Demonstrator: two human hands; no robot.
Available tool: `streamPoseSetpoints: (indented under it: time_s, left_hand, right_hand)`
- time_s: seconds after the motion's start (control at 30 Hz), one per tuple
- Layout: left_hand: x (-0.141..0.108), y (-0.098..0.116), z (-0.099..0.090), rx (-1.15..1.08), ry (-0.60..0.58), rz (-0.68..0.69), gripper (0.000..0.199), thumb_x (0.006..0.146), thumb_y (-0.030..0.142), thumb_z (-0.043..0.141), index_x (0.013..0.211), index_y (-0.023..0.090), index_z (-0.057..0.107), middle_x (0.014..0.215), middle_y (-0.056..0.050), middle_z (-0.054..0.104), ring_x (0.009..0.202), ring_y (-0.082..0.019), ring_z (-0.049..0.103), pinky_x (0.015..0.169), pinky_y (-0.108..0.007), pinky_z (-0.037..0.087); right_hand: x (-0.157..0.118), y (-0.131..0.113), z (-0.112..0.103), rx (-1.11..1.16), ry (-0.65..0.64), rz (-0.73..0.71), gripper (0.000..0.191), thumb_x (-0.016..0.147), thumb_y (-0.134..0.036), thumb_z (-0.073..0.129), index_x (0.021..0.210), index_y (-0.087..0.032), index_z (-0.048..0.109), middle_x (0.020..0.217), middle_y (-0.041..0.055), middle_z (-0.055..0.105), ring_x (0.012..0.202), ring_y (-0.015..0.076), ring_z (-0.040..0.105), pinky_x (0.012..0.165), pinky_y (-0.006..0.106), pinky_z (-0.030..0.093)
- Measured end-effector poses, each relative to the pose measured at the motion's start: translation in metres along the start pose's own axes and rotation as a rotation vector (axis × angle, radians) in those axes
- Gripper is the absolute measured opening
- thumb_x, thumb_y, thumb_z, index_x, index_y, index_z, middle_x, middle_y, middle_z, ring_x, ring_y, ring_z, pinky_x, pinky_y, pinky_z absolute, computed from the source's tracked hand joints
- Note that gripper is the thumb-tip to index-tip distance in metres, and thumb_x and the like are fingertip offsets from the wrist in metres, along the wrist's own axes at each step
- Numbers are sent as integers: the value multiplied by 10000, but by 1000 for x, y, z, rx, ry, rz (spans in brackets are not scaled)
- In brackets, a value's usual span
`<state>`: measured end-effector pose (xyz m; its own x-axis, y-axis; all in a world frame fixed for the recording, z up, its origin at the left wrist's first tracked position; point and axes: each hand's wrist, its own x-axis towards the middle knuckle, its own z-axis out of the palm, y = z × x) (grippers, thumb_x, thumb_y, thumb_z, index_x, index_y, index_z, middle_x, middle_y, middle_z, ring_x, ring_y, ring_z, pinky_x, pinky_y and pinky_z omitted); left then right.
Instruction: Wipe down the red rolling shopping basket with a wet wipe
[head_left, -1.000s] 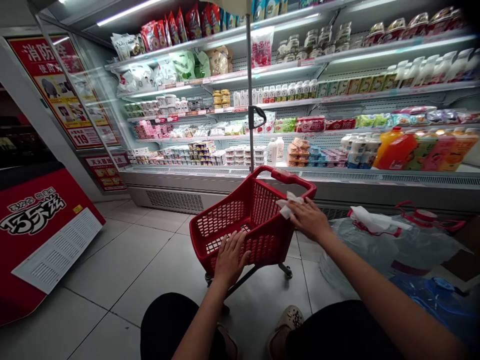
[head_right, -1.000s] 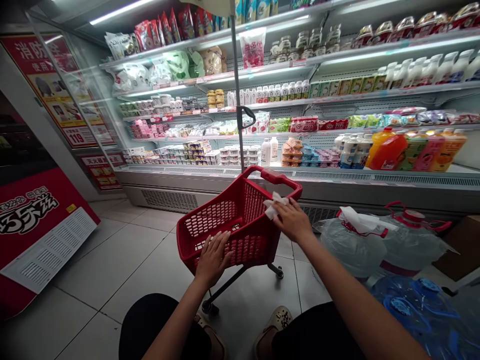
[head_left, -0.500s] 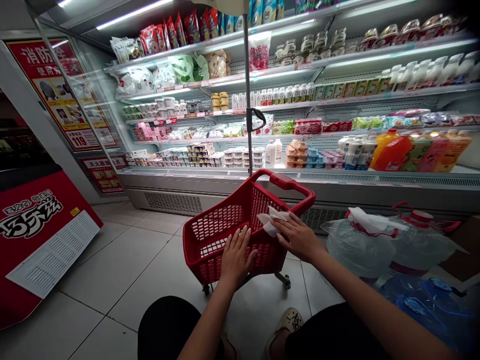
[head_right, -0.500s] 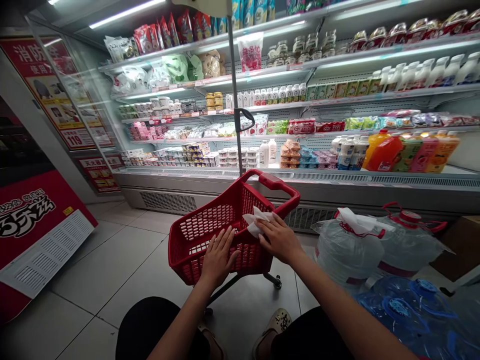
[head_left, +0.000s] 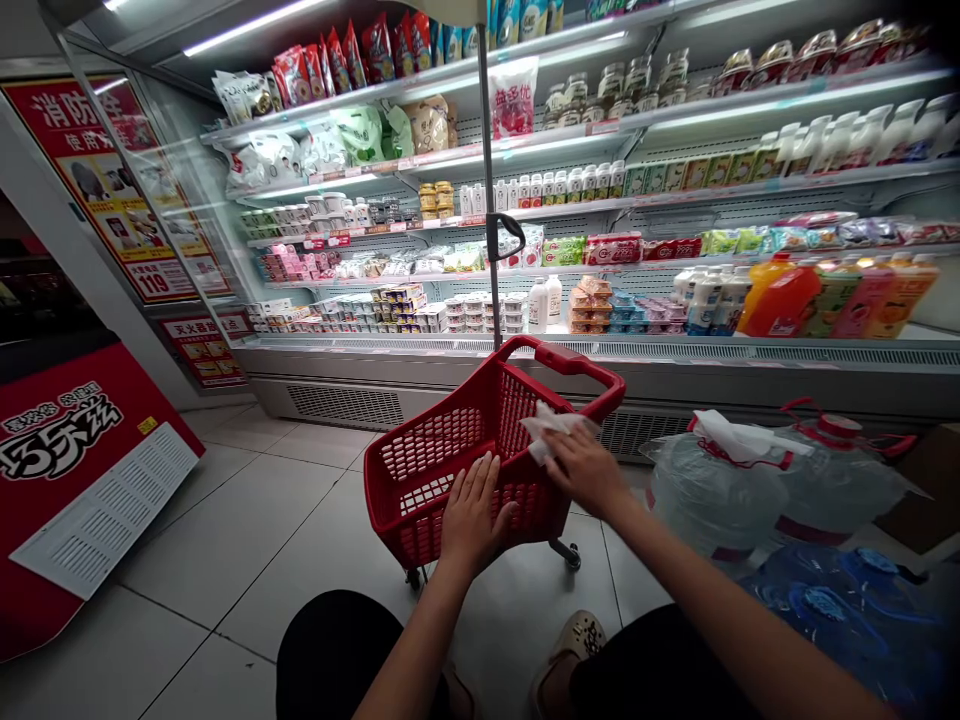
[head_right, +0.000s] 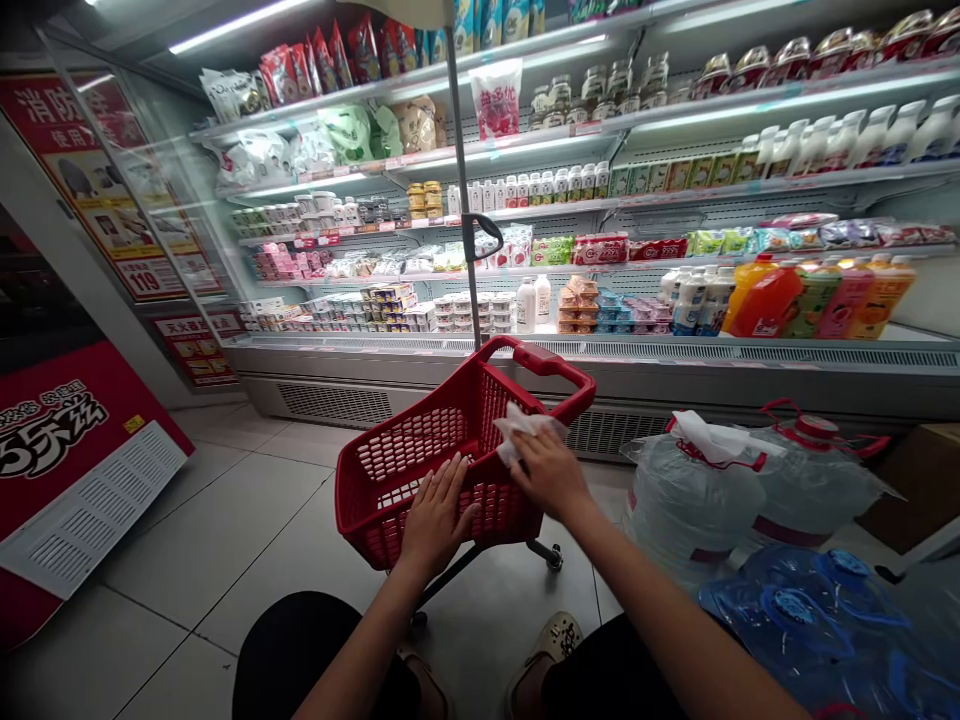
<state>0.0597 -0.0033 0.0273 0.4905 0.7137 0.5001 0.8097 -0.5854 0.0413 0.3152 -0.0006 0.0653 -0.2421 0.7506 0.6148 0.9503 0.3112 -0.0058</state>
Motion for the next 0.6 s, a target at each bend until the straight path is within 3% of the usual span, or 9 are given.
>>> streamPoseSetpoints:
  time_s: [0.1, 0.17, 0.27, 0.37, 0.43, 0.5, 0.6]
  left_hand:
    - [0, -4, -2, 3, -3, 37, 795, 1083, 536, 382, 1691, 248, -42, 1722, -59, 273, 1570, -241, 321, 1280, -473, 304]
    - [-4, -13, -6, 6, -13, 53, 806, 1084, 545, 378, 1689, 231, -51, 1727, -70, 256, 1575, -234, 310, 1270, -456, 327]
    - [-19, -37, -17, 54, -12, 3, 753, 1084, 550, 375, 1696, 270, 36, 1727, -59, 256, 1576, -253, 309, 1276, -489, 310]
    - [-43, -66, -25, 122, 18, -104, 718, 1075, 551, 401, 1691, 308, 124, 1703, -63, 322, 1566, -299, 328, 1282, -581, 255]
    - [-57, -78, -27, 125, 20, -143, 711, 1072, 552, 414, 1688, 319, 146, 1692, -69, 353, 1553, -302, 354, 1264, -569, 298]
    - [-64, -79, -25, 94, 0, -135, 696, 1080, 534, 407, 1687, 336, 130, 1677, -60, 388, 1530, -282, 401, 1241, -529, 354]
    - [-61, -67, -19, 46, -17, -121, 715, 1082, 524, 407, 1689, 339, 78, 1674, -51, 396, 1527, -270, 406, 1240, -520, 357]
  right_hand:
    - [-3, -39, 14, 79, -33, -112, 538, 1016, -343, 469, 1526, -195, 549, 1516, 73, 594, 1436, 306, 506, 1251, 514, 337]
    - [-5, -39, 15, 98, -45, -173, 536, 1030, -325, 455, 1546, -200, 519, 1540, 56, 573, 1439, 277, 505, 1271, 500, 305]
    - [-8, -6, 6, 44, -27, -171, 528, 1061, -335, 414, 1570, -212, 481, 1567, 46, 543, 1442, 248, 504, 1296, 497, 244]
    - [-10, 38, 0, -50, 33, -35, 561, 1060, -366, 409, 1597, -211, 440, 1579, 58, 529, 1462, 270, 480, 1288, 515, 255]
    - [-10, 53, 3, -76, 58, 46, 579, 1055, -381, 407, 1605, -203, 428, 1586, 62, 521, 1481, 291, 453, 1275, 524, 281]
    - [-9, 48, 11, -63, 65, 84, 576, 1051, -381, 401, 1592, -188, 451, 1566, 76, 543, 1479, 303, 455, 1266, 536, 298]
    - [-11, 5, 27, 19, 16, 33, 550, 1046, -356, 403, 1561, -185, 496, 1516, 83, 594, 1442, 289, 504, 1271, 533, 299]
